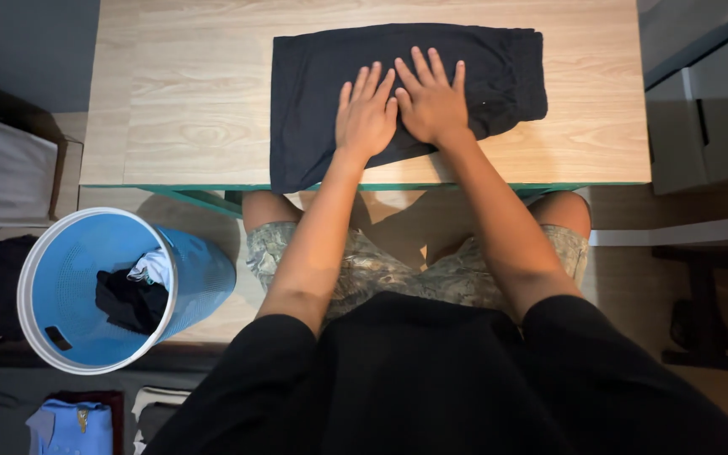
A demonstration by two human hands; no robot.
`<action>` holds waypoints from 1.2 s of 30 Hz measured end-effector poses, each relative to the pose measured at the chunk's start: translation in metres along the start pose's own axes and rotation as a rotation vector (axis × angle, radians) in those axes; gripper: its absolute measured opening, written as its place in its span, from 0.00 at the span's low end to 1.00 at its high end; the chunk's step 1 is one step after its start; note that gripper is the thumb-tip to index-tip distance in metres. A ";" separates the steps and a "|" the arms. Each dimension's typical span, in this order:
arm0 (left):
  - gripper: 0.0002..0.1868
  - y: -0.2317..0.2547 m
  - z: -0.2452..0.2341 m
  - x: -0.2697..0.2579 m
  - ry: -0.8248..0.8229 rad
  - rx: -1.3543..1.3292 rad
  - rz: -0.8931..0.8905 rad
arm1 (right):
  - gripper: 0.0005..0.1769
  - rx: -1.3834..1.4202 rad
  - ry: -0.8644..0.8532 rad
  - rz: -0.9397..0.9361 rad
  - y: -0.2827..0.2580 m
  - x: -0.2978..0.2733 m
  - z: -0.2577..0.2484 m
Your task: The recorder takes pieces of clothing out of a laundry basket and folds them on a low wooden table.
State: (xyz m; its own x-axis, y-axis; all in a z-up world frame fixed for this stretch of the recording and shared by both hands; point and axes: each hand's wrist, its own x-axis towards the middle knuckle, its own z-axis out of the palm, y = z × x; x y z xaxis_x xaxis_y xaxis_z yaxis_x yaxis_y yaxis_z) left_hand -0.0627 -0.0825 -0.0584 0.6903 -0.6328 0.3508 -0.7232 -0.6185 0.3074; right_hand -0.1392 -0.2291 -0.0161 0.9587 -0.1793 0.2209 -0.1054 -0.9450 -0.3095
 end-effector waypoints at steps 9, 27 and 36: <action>0.35 -0.031 -0.090 -0.063 -0.063 0.054 -0.171 | 0.33 -0.012 -0.070 0.022 -0.003 -0.002 -0.012; 0.15 -0.185 -0.075 0.060 0.164 -0.114 -0.430 | 0.31 0.160 -0.139 -0.534 -0.145 -0.011 0.033; 0.10 -0.183 -0.095 0.075 0.222 -0.068 -0.421 | 0.32 0.100 -0.119 -0.564 -0.143 -0.016 0.032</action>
State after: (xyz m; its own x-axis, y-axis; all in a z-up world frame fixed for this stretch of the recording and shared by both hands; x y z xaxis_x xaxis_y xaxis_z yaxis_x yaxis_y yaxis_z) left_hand 0.1192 0.0275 -0.0047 0.9075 -0.2144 0.3611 -0.3864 -0.7631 0.5180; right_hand -0.1312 -0.0820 -0.0048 0.8833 0.3812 0.2729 0.4495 -0.8541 -0.2616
